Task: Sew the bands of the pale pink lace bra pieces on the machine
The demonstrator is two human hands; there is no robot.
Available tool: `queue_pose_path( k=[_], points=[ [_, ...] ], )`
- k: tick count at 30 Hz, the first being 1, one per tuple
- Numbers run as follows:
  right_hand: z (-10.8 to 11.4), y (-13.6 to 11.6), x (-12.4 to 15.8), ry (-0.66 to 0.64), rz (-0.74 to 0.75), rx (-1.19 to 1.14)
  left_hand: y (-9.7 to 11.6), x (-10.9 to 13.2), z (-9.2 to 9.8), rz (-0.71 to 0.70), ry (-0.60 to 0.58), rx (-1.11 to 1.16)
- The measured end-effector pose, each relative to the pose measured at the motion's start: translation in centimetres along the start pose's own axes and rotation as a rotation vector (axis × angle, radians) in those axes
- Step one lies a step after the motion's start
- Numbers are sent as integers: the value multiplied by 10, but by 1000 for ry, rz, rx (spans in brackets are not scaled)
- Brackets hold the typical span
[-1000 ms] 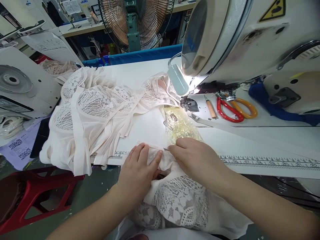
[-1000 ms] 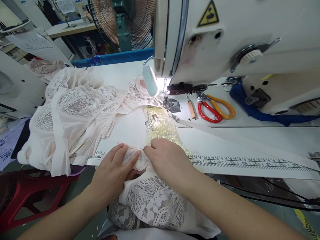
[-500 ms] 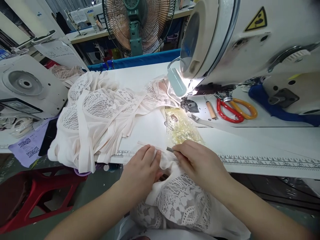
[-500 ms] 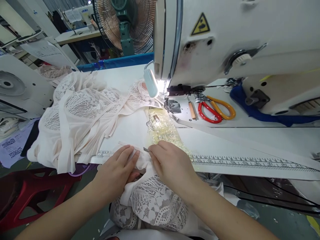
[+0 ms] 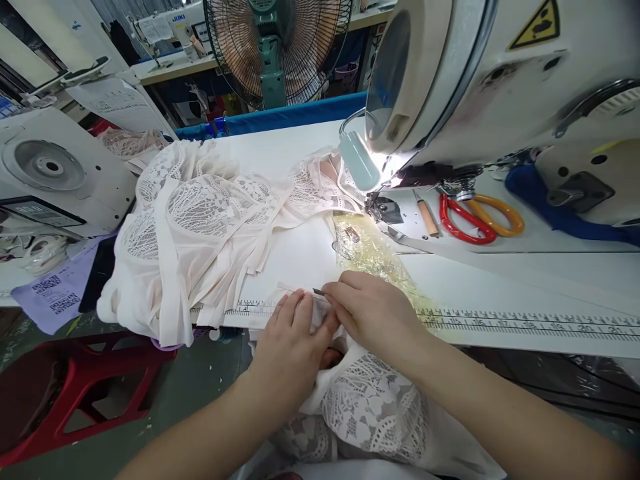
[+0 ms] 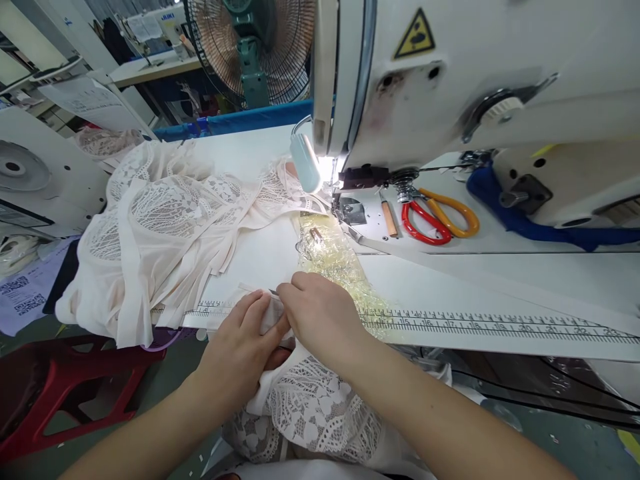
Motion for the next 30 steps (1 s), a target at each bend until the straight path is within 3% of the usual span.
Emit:
queue_pose_path(
  k=[15, 26, 30],
  points=[
    [11, 7, -1, -200, 51, 95, 2, -1, 0, 10, 16, -27],
    [21, 17, 15, -223, 42, 161, 3, -1, 0, 19, 17, -44],
    [31, 19, 26, -97, -60, 3, 4, -1, -1, 15, 14, -43]
  ],
)
Point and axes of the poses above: each hand's wrist, its own x-axis away from the middle knuckle, its own z-axis out of the back of the hand, y = z × x, the point moved 1 cm from there along -x, towards the middle knuckle, and after that the axes turned 3 degrees about x, right-handed, at the moved point
